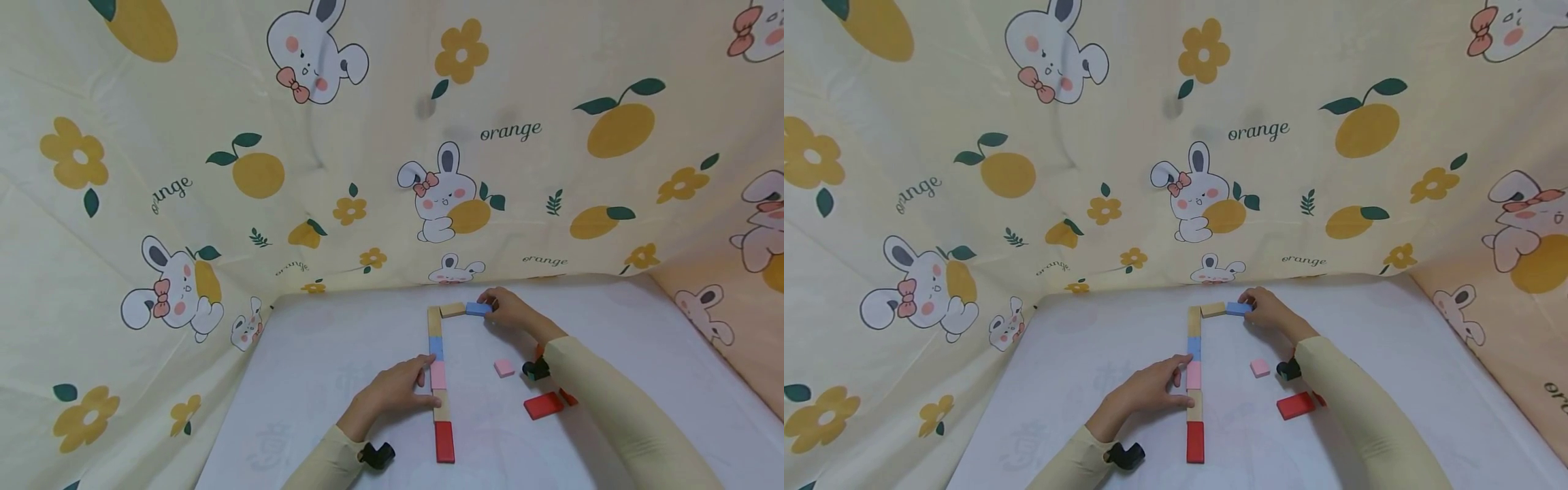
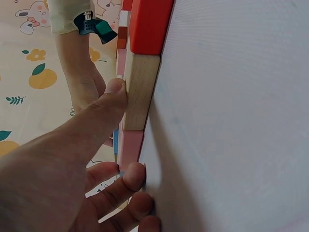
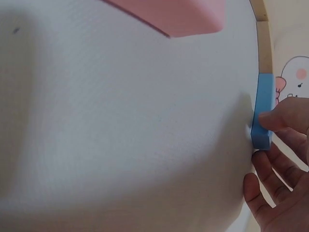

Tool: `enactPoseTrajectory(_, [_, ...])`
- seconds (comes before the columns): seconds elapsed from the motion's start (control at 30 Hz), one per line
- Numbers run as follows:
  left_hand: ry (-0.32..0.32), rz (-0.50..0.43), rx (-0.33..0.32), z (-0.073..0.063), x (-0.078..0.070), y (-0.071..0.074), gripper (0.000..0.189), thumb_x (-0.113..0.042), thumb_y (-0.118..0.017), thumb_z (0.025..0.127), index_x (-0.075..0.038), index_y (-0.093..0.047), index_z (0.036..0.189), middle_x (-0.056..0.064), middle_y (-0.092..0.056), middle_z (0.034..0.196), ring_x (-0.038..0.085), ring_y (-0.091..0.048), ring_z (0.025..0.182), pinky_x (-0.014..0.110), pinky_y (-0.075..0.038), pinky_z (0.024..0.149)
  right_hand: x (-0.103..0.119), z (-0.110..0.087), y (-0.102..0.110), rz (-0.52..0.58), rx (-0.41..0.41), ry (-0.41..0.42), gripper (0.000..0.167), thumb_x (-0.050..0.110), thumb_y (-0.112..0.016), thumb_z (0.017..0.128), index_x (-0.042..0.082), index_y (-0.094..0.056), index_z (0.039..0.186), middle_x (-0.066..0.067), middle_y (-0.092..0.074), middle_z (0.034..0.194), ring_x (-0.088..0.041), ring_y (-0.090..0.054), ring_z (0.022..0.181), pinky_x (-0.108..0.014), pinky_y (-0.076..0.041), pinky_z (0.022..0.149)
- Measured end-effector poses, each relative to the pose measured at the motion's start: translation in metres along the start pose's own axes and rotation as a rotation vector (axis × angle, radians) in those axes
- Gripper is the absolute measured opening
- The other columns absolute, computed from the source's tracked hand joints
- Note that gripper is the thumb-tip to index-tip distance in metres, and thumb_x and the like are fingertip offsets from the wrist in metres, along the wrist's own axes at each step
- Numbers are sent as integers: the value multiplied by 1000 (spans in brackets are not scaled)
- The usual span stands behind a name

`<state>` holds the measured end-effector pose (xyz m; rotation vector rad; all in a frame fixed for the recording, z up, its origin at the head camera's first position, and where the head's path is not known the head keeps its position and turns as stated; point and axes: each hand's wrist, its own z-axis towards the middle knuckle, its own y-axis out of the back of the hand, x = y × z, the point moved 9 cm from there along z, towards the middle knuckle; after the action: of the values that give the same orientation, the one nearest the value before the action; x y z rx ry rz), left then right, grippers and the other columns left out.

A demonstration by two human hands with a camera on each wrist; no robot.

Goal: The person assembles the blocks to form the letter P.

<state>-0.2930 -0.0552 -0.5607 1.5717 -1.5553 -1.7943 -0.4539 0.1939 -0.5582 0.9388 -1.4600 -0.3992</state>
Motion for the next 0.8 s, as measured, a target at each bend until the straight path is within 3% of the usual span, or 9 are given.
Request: enactPoseTrajectory(0.8, [-8, -7, -11, -4, -4, 4, 91, -54, -88, 87, -19, -48, 161, -8, -55, 94, 3, -47, 76, 24, -38, 62, -2, 3, 0, 5, 7, -11, 34, 4, -72, 98, 3, -67, 132, -20, -61, 125, -35, -56, 112, -50, -51, 102])
